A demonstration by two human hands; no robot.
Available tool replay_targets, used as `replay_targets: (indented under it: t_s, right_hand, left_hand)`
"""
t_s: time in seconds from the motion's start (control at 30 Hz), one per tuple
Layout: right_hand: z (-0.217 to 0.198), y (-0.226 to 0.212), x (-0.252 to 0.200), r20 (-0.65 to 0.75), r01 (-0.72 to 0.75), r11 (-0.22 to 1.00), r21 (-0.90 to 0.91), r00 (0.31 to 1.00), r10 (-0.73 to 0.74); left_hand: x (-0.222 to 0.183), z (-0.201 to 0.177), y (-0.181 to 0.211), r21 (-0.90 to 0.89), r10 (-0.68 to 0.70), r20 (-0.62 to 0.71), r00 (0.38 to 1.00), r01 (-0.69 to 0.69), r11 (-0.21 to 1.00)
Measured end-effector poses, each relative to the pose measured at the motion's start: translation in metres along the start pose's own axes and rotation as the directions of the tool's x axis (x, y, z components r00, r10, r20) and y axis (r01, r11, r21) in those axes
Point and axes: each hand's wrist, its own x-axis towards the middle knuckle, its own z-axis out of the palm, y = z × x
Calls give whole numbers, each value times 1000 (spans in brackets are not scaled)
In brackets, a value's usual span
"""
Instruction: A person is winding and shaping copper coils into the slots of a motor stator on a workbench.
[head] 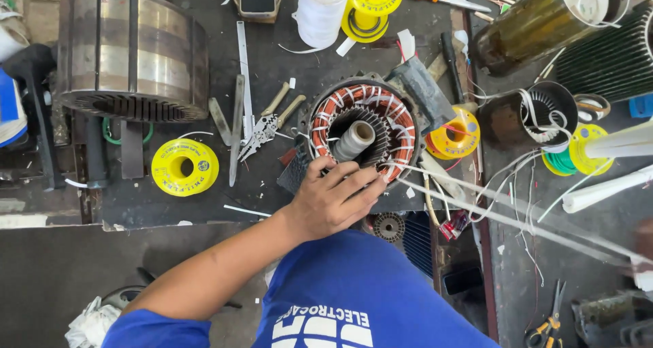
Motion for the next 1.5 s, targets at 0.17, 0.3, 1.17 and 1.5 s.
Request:
replay_targets:
  t_s: [0.17,0.3,1.17,1.5]
  right_hand:
    - [308,-305,61,-307,-7,926,-376,944,-117]
    - [435,-420,120,175,523,574,-630,816,-551]
    - [469,-444,180,472,-178,716,675,850,-234]
    - [581,-454,271,-88,184,729,659,982,-168]
  left_hand:
    - [7,-5,-1,67,50,56,997,-54,996]
    - [8,-5,1,42,51,75,996,-54,998]
    - [-1,7,6,-50,-40,-63,997,37,998]
    - [5,7,4,-57,-133,-28,991,131,990]
